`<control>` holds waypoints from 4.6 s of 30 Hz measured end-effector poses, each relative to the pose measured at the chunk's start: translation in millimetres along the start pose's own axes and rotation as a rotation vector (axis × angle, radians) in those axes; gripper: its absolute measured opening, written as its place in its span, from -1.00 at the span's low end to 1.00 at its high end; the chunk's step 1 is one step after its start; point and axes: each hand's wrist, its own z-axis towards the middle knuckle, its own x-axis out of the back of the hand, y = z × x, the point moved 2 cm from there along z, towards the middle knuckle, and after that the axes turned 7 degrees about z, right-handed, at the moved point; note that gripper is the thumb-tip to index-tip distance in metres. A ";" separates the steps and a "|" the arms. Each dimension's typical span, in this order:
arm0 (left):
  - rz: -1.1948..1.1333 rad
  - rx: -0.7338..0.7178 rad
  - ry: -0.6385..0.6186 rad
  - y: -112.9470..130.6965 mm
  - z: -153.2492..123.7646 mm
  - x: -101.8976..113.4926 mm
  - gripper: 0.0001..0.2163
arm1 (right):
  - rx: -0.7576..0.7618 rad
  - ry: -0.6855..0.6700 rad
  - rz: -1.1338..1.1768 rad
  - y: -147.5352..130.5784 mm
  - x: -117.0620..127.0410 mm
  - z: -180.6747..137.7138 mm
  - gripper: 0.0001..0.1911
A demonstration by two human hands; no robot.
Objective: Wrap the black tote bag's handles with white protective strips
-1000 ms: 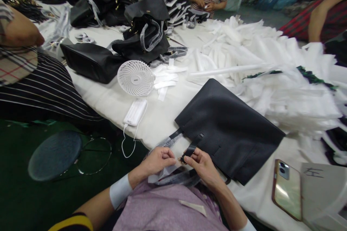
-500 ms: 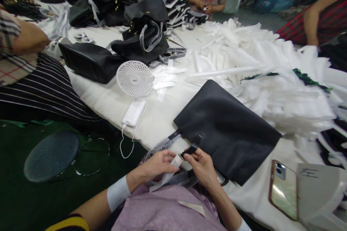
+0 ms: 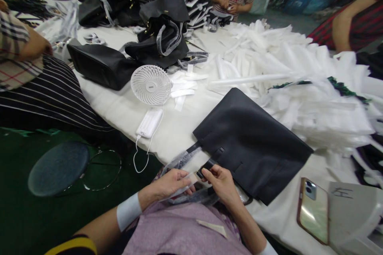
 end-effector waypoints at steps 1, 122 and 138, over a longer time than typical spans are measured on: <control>-0.002 0.004 0.012 -0.3 0.0 -0.1 -0.53 | -0.012 0.015 -0.019 0.7 -1.7 -0.2 -0.57; 0.072 0.081 -0.035 8.4 29.9 17.6 -0.65 | 0.039 0.025 0.117 -11.0 -11.0 11.7 -0.64; -0.009 0.030 0.138 8.0 32.0 19.7 -0.65 | 0.048 -0.018 0.080 -12.3 -3.1 11.3 -0.64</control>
